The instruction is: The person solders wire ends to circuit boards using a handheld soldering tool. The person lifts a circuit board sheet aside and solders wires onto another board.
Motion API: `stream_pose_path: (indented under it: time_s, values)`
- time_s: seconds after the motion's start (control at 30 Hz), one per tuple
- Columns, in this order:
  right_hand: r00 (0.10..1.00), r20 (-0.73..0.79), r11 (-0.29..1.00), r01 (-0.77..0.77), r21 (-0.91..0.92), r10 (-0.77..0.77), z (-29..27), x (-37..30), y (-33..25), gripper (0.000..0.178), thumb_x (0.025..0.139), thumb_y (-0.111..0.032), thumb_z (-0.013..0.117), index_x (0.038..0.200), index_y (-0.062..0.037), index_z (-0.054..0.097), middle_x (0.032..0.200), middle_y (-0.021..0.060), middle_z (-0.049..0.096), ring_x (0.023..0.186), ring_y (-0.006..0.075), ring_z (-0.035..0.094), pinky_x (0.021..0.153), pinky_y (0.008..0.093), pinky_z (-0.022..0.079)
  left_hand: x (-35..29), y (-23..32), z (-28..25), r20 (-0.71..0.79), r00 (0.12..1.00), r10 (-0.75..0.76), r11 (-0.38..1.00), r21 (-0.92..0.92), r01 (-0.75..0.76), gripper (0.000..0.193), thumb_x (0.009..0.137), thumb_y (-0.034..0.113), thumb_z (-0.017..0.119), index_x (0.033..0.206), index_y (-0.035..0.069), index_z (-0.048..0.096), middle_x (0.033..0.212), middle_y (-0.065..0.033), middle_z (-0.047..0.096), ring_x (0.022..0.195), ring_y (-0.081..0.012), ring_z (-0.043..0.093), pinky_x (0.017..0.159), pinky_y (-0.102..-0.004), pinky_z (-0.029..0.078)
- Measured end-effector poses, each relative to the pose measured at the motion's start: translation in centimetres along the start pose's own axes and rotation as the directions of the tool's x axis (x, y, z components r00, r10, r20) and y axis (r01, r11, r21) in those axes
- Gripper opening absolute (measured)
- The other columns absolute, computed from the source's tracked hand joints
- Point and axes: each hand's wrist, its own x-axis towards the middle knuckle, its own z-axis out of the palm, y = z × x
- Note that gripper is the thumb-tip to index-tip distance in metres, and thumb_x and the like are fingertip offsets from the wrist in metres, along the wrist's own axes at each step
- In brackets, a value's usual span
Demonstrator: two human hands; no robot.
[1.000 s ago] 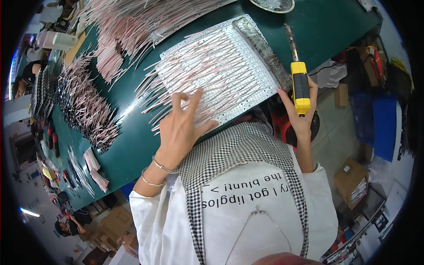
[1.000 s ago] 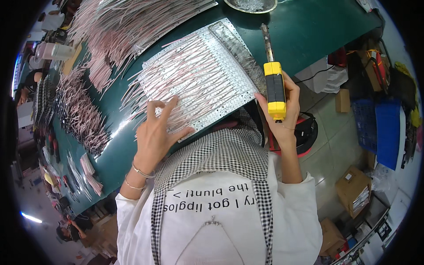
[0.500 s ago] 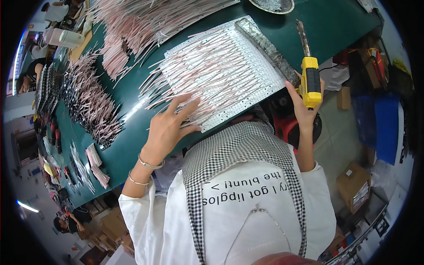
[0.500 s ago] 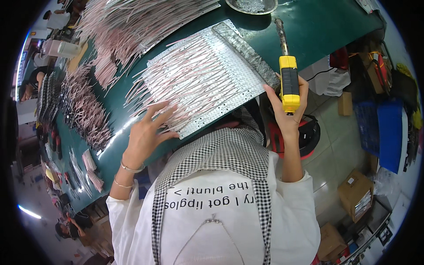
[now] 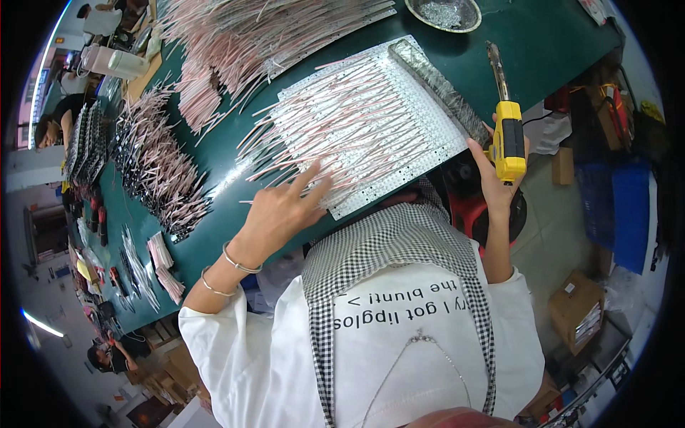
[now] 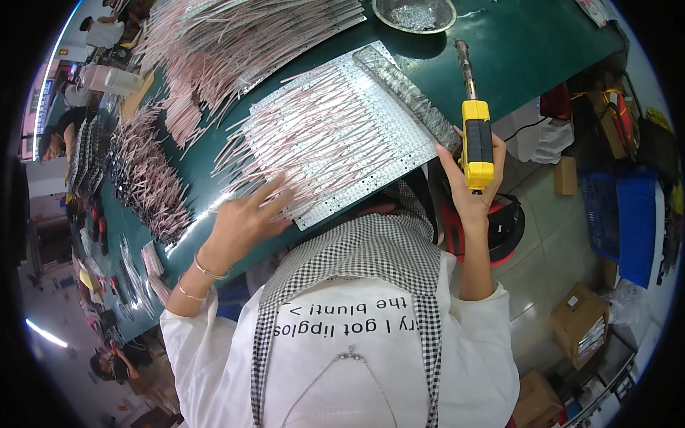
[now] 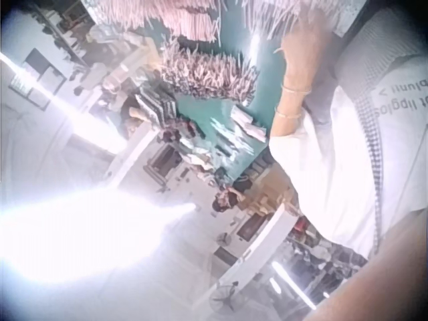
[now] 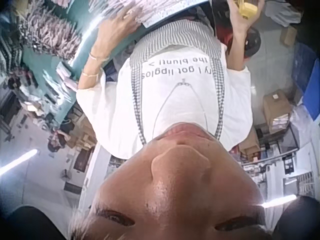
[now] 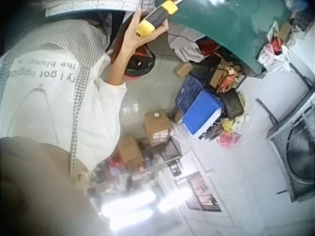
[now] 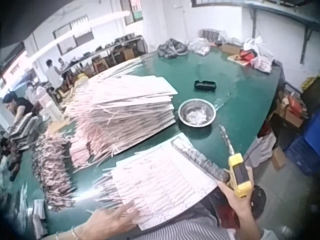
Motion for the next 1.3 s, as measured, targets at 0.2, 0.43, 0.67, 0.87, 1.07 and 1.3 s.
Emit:
stream_pose_path:
  time_s: [0.2, 0.43, 0.67, 0.87, 1.07, 1.3]
  values:
    - [0.998, -0.046, 0.999, -0.042, 0.032, 0.043, -0.5, 1.1, -2.8, 0.054, 0.073, -0.007, 0.083, 0.114, -0.0003, 0.05, 0.1, 0.0038, 0.057, 0.082, 0.0089, 0.053, 0.076, 0.024, 0.045, 0.2, -0.2, -3.2, -0.113, 0.969, 0.219, 0.961, 0.193, -0.195, 0.059, 0.073, 0.025, 0.075, 0.127, 0.01, 0.058, 0.13, -0.0094, 0.059, 0.056, -0.0098, 0.056, 0.049, -0.0231, 0.046]
    - [0.998, -0.039, 0.997, -0.047, 0.056, 0.049, -1.4, 2.8, -6.2, 0.05, 0.073, -0.007, 0.082, 0.113, -0.0008, 0.052, 0.104, 0.0055, 0.058, 0.088, 0.0109, 0.057, 0.079, 0.0248, 0.046, 1.7, -2.5, -6.0, -0.388, 0.86, 0.331, 0.877, 0.463, -0.128, 0.038, 0.08, 0.015, 0.068, 0.118, 0.014, 0.068, 0.114, -0.0016, 0.069, 0.056, -0.0023, 0.048, 0.047, -0.0182, 0.035]
    - [0.989, -0.086, 0.992, -0.122, 0.028, 0.124, 0.4, 4.7, -8.2, 0.049, 0.075, -0.009, 0.082, 0.112, -0.0017, 0.051, 0.097, 0.0031, 0.056, 0.084, 0.0097, 0.055, 0.076, 0.0244, 0.046, 3.8, -6.0, -13.5, -0.409, 0.855, 0.317, 0.858, 0.508, -0.075, 0.038, 0.078, 0.008, 0.069, 0.116, 0.012, 0.069, 0.114, 0.0019, 0.07, 0.054, -0.0028, 0.048, 0.048, -0.0185, 0.037]
    - [0.997, -0.038, 0.998, -0.07, -0.006, 0.07, 1.4, 6.2, -9.2, 0.05, 0.075, -0.01, 0.082, 0.113, -0.001, 0.05, 0.095, 0.0041, 0.056, 0.08, 0.0104, 0.056, 0.074, 0.0253, 0.047, 3.8, -7.4, -23.3, -0.394, 0.872, 0.29, 0.851, 0.522, -0.047, 0.023, 0.084, 0.006, 0.065, 0.106, 0.006, 0.071, 0.102, -0.0034, 0.073, 0.055, -0.0065, 0.056, 0.048, -0.0197, 0.039]
    - [0.999, -0.009, 0.995, -0.041, -0.086, 0.041, 2.6, 5.8, -10.0, 0.052, 0.075, -0.013, 0.083, 0.114, -0.0015, 0.05, 0.102, 0.0086, 0.058, 0.087, 0.0158, 0.059, 0.08, 0.0279, 0.049, -0.1, -11.1, -30.0, -0.741, 0.666, 0.089, 0.91, 0.333, 0.248, 0.019, 0.091, -0.002, 0.055, 0.103, -0.012, 0.067, 0.096, -0.0193, 0.072, 0.082, -0.0258, 0.072, 0.072, -0.0317, 0.057]
    - [0.998, -0.03, 0.998, -0.049, -0.037, 0.048, 2.5, 4.5, -13.1, 0.053, 0.077, -0.009, 0.081, 0.118, -0.0001, 0.049, 0.105, 0.0083, 0.058, 0.089, 0.0153, 0.059, 0.083, 0.0281, 0.047, 9.7, -19.9, -30.0, -0.778, 0.59, 0.218, 0.909, 0.382, 0.167, 0.029, 0.088, 0.0, 0.059, 0.115, 0.006, 0.068, 0.116, -0.0077, 0.068, 0.104, -0.0191, 0.067, 0.084, -0.0315, 0.055]
